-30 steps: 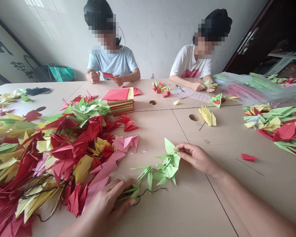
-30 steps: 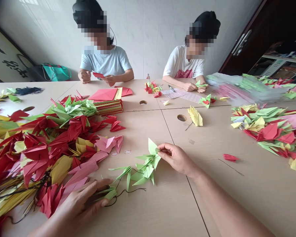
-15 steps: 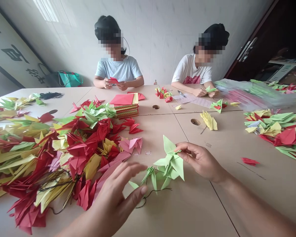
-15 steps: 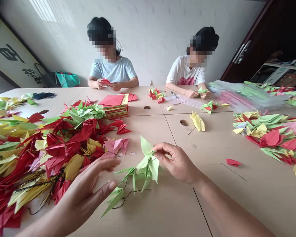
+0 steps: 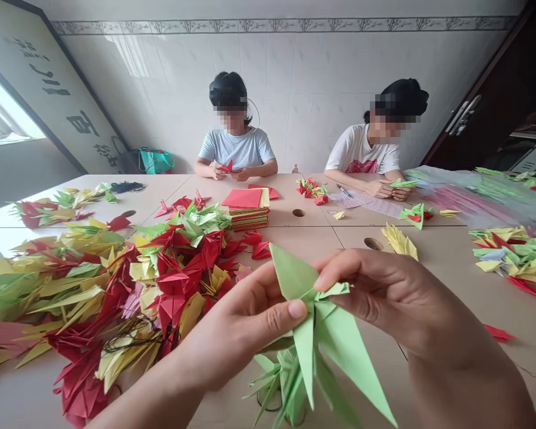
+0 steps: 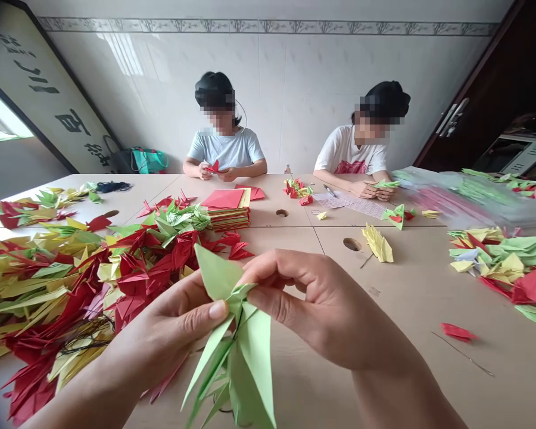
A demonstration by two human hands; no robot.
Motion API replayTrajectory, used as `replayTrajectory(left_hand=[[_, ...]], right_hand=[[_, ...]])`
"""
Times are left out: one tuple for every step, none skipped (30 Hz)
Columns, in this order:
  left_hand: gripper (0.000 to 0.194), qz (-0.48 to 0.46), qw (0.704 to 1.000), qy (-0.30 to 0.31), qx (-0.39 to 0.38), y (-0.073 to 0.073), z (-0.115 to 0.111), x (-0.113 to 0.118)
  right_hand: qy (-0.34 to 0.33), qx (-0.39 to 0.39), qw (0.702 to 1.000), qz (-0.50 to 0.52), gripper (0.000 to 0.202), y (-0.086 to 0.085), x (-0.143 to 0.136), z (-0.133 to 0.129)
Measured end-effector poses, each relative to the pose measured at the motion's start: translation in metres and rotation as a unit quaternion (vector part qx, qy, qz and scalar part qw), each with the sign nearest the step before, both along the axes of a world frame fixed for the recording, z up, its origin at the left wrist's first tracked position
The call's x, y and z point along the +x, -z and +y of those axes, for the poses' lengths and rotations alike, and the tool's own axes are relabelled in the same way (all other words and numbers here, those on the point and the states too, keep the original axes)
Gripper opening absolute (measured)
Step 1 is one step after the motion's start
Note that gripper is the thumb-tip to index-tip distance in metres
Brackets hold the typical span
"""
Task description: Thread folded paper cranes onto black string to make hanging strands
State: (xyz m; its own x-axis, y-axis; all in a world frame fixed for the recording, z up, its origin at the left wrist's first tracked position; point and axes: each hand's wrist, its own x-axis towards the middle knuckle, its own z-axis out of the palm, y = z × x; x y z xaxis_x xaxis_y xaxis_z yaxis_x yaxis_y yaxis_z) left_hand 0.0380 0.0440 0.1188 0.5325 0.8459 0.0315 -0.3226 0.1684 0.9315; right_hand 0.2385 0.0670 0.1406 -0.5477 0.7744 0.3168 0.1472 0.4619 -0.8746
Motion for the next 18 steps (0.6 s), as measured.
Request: replayTrajectory(left_hand=[[0.034,-0.004,1.000,-0.001,-0.013,0.001,-0.001,-0.001],[0.033,-0.007,1.000,-0.006,-0.024,0.002,-0.002,-0.003],[0.032,-0.008,0.999,-0.013,-0.033,0.002,-0.003,-0.003],[0.031,-0.008,0.999,-0.019,-0.038,0.003,-0.004,-0.004],[0.031,-0.008,0.999,-0.024,-0.041,0.003,-0.004,-0.004],[0.030,-0.008,0.999,-0.026,-0.045,0.003,-0.004,-0.005],[0.031,-0.008,0.998,-0.027,-0.050,0.002,-0.004,-0.005],[0.032,-0.011,0.998,-0.026,-0.054,0.002,-0.005,-0.006],[0.034,-0.017,0.998,-0.024,-0.058,0.001,-0.005,-0.006],[0.036,-0.024,0.998,-0.021,-0.062,0.000,-0.006,-0.007],[0.036,-0.033,0.997,-0.019,-0.066,-0.001,-0.006,-0.008],[0.035,-0.042,0.997,-0.017,-0.070,-0.002,-0.007,-0.008],[0.033,-0.049,0.996,-0.014,-0.074,-0.003,-0.007,-0.009],[0.031,-0.056,0.995,-0.013,-0.079,-0.005,-0.007,-0.009],[0.028,-0.062,0.994,-0.012,-0.087,-0.007,-0.008,-0.009],[0.026,-0.069,0.993,-0.011,-0.097,-0.008,-0.008,-0.009],[0.024,-0.074,0.991,-0.009,-0.108,-0.009,-0.008,-0.009],[0.023,-0.079,0.990,-0.004,-0.119,-0.011,-0.008,-0.009]], right_hand=[[-0.001,-0.002,1.000,0.004,0.012,0.001,-0.003,-0.001],[0.000,-0.003,1.000,0.006,0.013,0.002,-0.004,-0.002],[0.002,-0.003,1.000,0.007,0.013,0.004,-0.006,-0.002],[0.005,-0.003,1.000,0.007,0.013,0.005,-0.006,-0.003],[0.010,-0.001,1.000,0.008,0.012,0.006,-0.006,-0.004],[0.014,0.002,1.000,0.010,0.011,0.007,-0.006,-0.005],[0.019,0.009,1.000,0.011,0.010,0.007,-0.006,-0.006],[0.022,0.016,1.000,0.009,0.009,0.007,-0.005,-0.007],[0.027,0.024,0.999,0.006,0.008,0.007,-0.005,-0.007],[0.032,0.032,0.999,0.006,0.007,0.006,-0.006,-0.007],[0.037,0.037,0.999,0.006,0.006,0.006,-0.006,-0.007],[0.040,0.041,0.998,0.008,0.005,0.005,-0.007,-0.007],[0.040,0.041,0.998,0.011,0.004,0.005,-0.008,-0.006],[0.036,0.040,0.998,0.016,0.004,0.004,-0.009,-0.005],[0.029,0.037,0.999,0.022,0.005,0.004,-0.010,-0.005],[0.020,0.030,0.999,0.029,0.005,0.004,-0.010,-0.004],[0.010,0.020,0.999,0.037,0.006,0.003,-0.011,-0.004],[0.001,0.008,0.999,0.046,0.006,0.003,-0.011,-0.003]])
